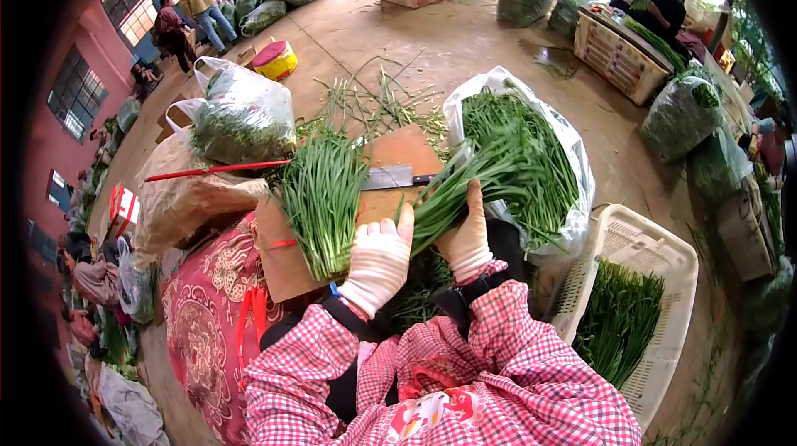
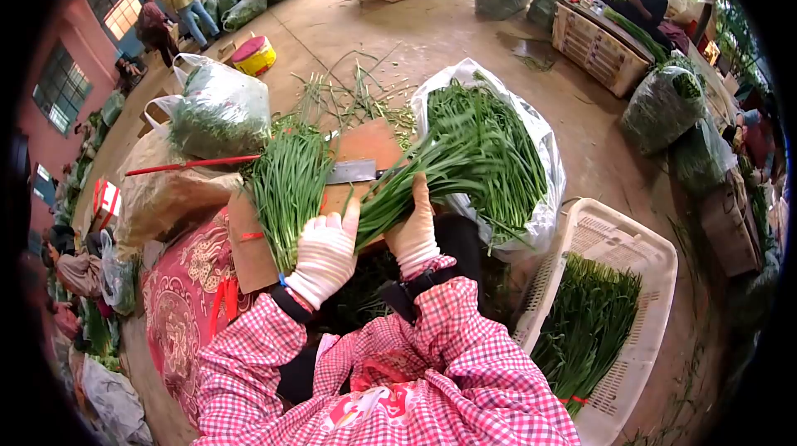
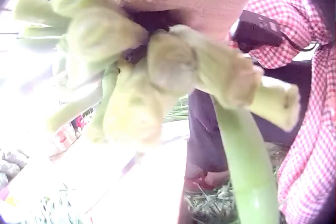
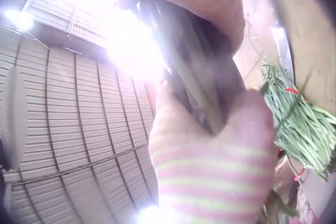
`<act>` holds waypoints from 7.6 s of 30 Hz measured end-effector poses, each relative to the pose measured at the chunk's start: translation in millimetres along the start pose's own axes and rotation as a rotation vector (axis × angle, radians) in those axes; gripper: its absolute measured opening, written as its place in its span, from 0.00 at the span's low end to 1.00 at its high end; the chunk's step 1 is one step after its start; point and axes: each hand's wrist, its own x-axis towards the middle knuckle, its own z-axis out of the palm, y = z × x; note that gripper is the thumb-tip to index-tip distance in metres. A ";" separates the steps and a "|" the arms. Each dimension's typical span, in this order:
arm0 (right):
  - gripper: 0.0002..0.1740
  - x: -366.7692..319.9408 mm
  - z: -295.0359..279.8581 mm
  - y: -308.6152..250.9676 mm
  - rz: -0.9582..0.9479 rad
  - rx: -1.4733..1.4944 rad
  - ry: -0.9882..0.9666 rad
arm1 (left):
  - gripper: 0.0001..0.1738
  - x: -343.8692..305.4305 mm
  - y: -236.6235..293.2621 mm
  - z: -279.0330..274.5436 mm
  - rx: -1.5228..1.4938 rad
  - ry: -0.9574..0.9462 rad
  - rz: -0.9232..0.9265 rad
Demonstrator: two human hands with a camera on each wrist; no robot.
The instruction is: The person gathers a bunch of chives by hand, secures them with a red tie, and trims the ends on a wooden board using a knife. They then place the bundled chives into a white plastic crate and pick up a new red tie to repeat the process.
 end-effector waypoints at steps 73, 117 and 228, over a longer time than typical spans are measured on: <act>0.19 8.5 176.9 0.8 0.383 -1.439 -0.733 | 0.14 -107.2 -61.6 -4.1 -2.105 -0.158 -0.383; 0.19 12.1 194.9 61.5 0.043 -1.115 -0.646 | 0.14 -141.3 -60.2 16.4 -2.077 -0.077 -0.385; 0.28 -33.1 -17.5 35.5 0.401 -1.791 -0.721 | 0.20 -266.9 -139.7 -35.0 -2.467 1.311 -0.394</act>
